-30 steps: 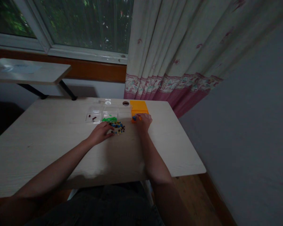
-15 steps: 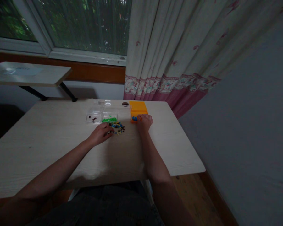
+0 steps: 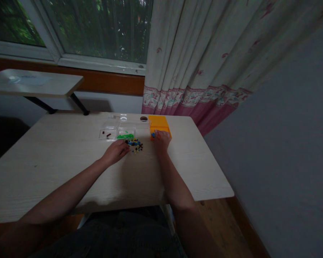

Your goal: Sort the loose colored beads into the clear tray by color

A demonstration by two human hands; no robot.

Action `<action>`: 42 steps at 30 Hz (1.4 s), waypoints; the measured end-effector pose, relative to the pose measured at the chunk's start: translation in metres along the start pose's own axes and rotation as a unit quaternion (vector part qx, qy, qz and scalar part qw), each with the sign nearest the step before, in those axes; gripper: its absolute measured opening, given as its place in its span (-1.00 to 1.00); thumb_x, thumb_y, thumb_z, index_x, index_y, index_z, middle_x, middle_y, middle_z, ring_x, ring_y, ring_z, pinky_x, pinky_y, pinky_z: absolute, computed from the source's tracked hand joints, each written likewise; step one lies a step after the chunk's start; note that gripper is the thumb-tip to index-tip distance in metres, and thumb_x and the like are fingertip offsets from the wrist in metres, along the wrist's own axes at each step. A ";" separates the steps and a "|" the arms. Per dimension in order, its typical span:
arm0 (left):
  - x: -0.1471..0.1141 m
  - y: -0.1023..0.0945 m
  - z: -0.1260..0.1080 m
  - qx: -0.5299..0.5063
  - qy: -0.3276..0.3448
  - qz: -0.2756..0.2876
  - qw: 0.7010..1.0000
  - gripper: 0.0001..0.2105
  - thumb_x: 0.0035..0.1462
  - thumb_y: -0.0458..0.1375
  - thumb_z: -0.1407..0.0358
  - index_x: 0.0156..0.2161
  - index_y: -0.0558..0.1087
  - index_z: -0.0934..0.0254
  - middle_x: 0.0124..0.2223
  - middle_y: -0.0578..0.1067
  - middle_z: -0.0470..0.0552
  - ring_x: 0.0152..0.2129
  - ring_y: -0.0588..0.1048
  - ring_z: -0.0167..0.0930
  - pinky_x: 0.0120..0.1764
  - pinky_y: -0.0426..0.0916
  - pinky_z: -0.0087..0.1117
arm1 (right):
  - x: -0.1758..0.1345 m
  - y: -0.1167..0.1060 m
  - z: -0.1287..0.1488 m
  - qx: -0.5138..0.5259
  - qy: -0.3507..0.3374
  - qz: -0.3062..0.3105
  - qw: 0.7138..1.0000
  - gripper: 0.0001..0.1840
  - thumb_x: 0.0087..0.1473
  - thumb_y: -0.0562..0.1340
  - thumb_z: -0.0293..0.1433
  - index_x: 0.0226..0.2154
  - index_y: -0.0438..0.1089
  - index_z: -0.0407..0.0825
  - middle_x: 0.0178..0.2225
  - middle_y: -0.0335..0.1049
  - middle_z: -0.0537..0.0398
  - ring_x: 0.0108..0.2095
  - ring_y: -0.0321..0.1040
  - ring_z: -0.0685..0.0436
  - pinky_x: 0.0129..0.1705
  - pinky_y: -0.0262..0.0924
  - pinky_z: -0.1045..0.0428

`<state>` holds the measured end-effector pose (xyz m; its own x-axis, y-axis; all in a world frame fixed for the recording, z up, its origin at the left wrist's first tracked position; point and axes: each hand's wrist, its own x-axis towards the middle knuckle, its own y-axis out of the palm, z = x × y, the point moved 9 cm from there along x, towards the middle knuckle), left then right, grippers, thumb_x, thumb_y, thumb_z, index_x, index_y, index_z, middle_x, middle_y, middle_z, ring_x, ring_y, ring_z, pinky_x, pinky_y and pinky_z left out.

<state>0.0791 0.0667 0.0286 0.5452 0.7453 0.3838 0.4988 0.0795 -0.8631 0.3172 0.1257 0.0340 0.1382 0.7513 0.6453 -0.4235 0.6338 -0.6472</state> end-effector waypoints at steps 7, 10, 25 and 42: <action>-0.001 -0.009 0.011 -0.043 -0.044 -0.051 0.997 -0.83 0.27 0.06 0.25 -0.27 0.43 0.28 -0.28 0.40 0.05 -0.27 0.39 -0.32 -0.18 0.31 -0.31 | -0.003 -0.004 0.042 0.022 -0.045 0.045 0.998 -0.68 0.26 0.10 -0.25 -0.30 0.53 -0.01 -0.34 0.51 0.03 -0.26 0.31 -0.13 -0.11 0.10 -0.05; -0.003 -0.013 0.019 -0.077 -0.071 -0.077 0.992 -0.82 0.28 0.05 0.25 -0.29 0.42 0.28 -0.30 0.39 0.03 -0.29 0.39 -0.34 -0.21 0.30 -0.34 | -0.012 -0.004 0.074 0.059 -0.100 0.068 0.991 -0.74 0.23 0.15 -0.28 -0.28 0.54 0.00 -0.32 0.51 0.03 -0.21 0.32 -0.12 -0.04 0.09 -0.05; -0.004 -0.013 0.039 -0.182 -0.130 -0.125 0.967 -0.76 0.26 0.06 0.21 -0.35 0.46 0.28 -0.40 0.35 -0.04 -0.42 0.36 -0.43 -0.36 0.28 -0.44 | -0.056 0.009 0.146 0.069 -0.231 0.150 0.959 -0.81 0.20 0.22 -0.23 -0.21 0.53 0.13 -0.27 0.53 0.09 -0.12 0.28 -0.15 0.02 0.00 -0.09; -0.004 -0.009 0.034 -0.171 -0.097 -0.105 0.975 -0.76 0.31 -0.01 0.24 -0.22 0.48 0.26 -0.33 0.41 0.02 -0.34 0.40 -0.39 -0.27 0.32 -0.37 | -0.048 0.007 0.136 0.077 -0.217 0.146 0.962 -0.84 0.18 0.24 -0.28 -0.27 0.55 0.11 -0.32 0.54 0.10 -0.18 0.31 -0.13 0.00 0.02 -0.08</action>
<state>0.0497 0.0856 0.0238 0.2847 0.8505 0.4423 0.7998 0.0437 -0.5987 0.1856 0.0687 0.0536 -0.3796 0.7238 0.5761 -0.5200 0.3481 -0.7800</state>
